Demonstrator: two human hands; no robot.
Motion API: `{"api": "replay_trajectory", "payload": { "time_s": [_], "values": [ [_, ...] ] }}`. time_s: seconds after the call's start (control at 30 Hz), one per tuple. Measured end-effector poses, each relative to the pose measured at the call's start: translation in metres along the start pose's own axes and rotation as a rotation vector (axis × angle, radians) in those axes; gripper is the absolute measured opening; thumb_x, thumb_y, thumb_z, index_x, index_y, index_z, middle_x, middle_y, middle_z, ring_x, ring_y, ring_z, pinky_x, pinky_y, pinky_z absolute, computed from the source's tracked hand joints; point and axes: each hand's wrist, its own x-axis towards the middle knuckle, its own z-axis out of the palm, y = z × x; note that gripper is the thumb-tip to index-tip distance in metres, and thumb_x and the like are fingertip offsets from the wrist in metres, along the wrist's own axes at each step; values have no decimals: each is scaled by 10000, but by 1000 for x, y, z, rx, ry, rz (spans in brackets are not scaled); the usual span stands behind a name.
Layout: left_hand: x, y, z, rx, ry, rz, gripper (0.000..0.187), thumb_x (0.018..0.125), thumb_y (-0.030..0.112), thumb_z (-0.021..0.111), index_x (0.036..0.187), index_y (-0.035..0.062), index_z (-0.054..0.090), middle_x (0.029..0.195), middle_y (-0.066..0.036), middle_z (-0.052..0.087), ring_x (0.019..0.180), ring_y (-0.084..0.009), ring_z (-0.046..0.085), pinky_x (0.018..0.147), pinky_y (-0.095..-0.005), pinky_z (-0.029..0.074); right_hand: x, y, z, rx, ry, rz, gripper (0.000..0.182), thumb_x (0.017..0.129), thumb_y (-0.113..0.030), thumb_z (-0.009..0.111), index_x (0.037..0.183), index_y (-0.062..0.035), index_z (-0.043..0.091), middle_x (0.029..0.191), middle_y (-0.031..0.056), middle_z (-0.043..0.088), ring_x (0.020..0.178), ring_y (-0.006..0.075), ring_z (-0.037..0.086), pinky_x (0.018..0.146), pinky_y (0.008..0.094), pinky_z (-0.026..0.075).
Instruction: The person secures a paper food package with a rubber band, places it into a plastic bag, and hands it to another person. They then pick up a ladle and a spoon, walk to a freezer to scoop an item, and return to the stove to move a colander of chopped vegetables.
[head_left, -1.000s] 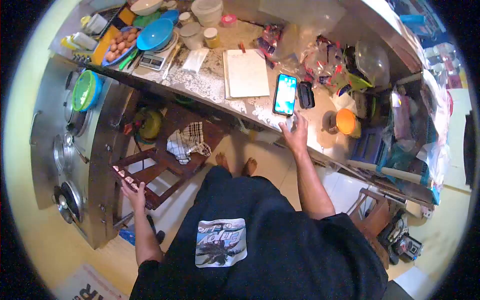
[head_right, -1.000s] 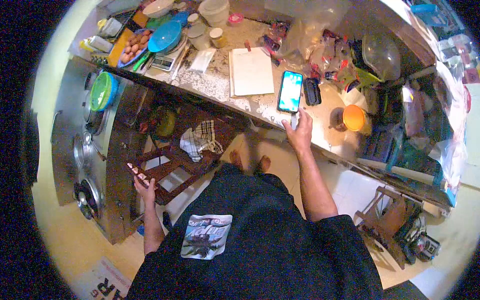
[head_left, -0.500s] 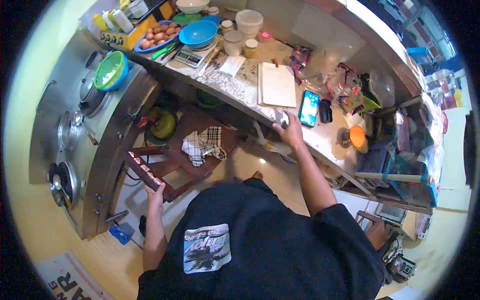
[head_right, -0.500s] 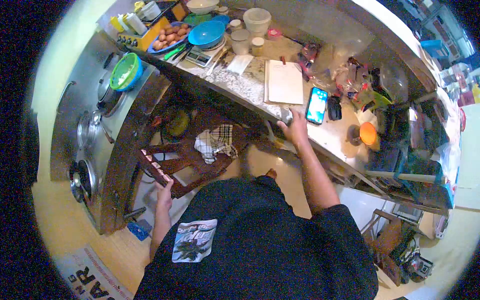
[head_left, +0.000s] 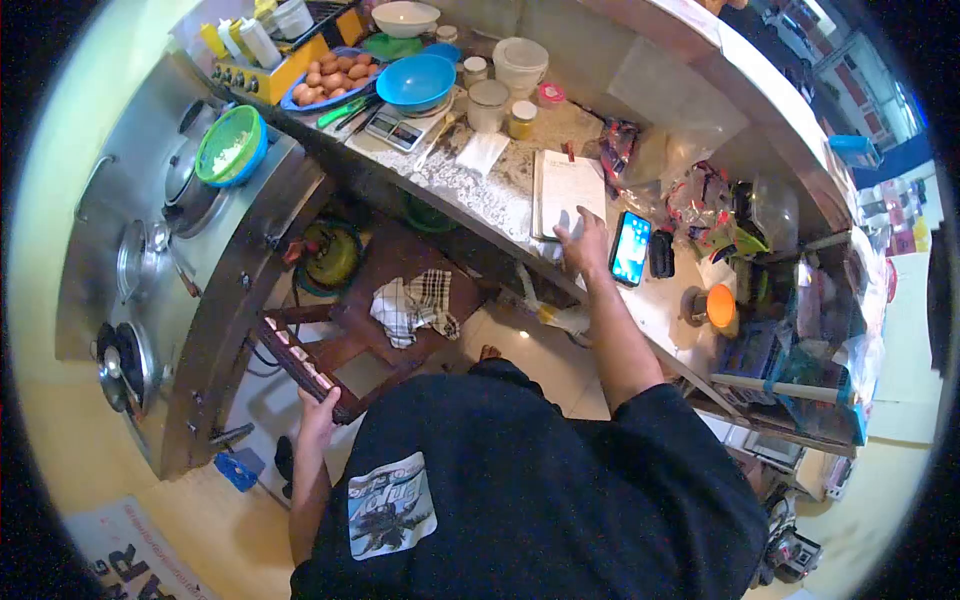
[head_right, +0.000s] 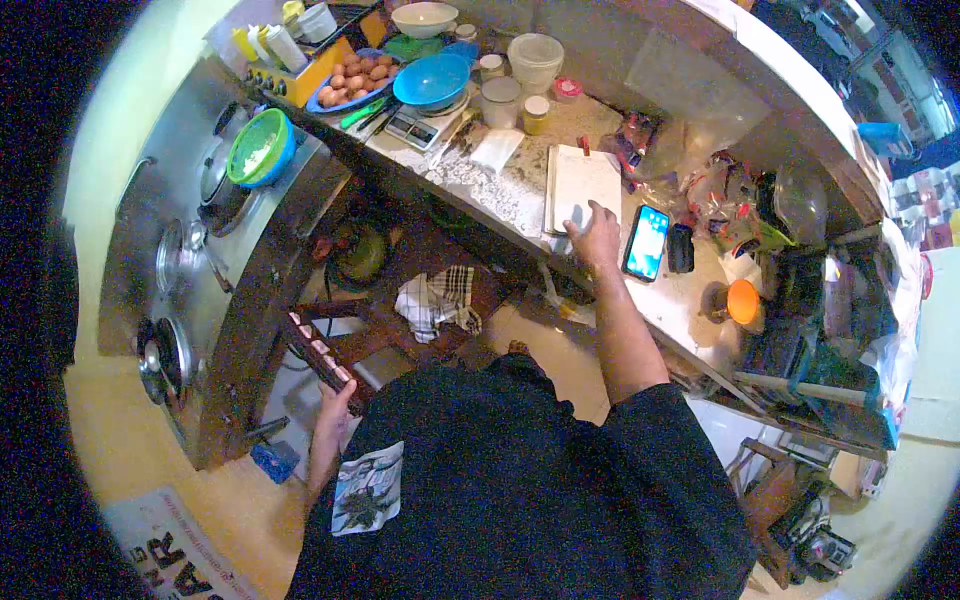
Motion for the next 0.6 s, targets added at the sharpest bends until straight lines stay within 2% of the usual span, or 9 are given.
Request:
{"api": "replay_trajectory", "payload": {
  "time_s": [0.1,0.23,0.27,0.3,0.37,0.4,0.43,0.5,0.6],
  "values": [
    [18,-21,-18,88,-18,133,701,828,-26,596,1342,196,175,1097,-20,421,994,-146,499,813,-340,489,2,16,-6,27,46,-28,591,739,-334,721,1215,-57,505,1173,214,515,1090,357,489,943,428,400],
    [-1,9,3,87,46,4,676,837,-33,579,1334,216,195,1150,-24,408,1020,-164,501,834,-352,485,-14,40,-28,202,117,15,509,747,-309,714,1160,-55,559,1105,186,568,1044,331,531,920,408,420],
    [-1,10,2,22,16,-65,671,843,-28,573,1331,235,196,1151,-27,408,1011,-171,509,823,-369,493,-17,43,-46,230,148,93,450,747,-291,720,1107,-51,598,1029,164,604,930,300,581,834,387,466],
    [-3,13,3,-44,-14,-134,666,849,-23,567,1328,255,198,1153,-30,409,1002,-178,516,811,-386,500,-16,57,-57,156,194,135,430,774,-270,712,1128,-51,603,1047,136,615,912,249,587,811,345,477],
    [-2,10,3,-74,-23,-146,644,861,-12,555,1318,277,204,1165,-35,409,1009,-202,524,780,-437,516,-16,100,-71,44,275,123,396,775,-215,712,1114,-38,608,995,132,624,847,233,597,778,325,484],
    [7,-2,-11,-59,-36,-148,635,863,-5,555,1316,270,204,1167,-40,413,1022,-212,523,764,-460,521,-12,139,-63,156,305,124,424,759,-222,721,1113,-20,603,1007,147,621,864,228,600,796,326,479],
    [9,-1,-11,-45,-48,-149,626,865,1,555,1313,262,204,1170,-46,417,1034,-223,522,749,-483,525,-11,144,-78,234,216,238,451,751,-224,720,1124,-6,592,1052,187,611,927,251,603,828,347,474],
    [-1,10,2,7,-8,-138,598,865,5,556,1298,254,226,1163,-47,424,1039,-227,523,743,-489,527,-18,136,-101,-63,182,298,454,748,-212,714,1135,-9,588,1110,208,594,975,289,597,864,375,462],
    [-10,23,17,80,30,-127,534,865,17,562,1259,229,270,1146,-52,443,1031,-232,533,727,-498,531,-23,159,-92,-77,160,248,438,757,-197,696,1148,-31,588,1125,211,587,1015,324,580,895,392,449]
  ]
}}
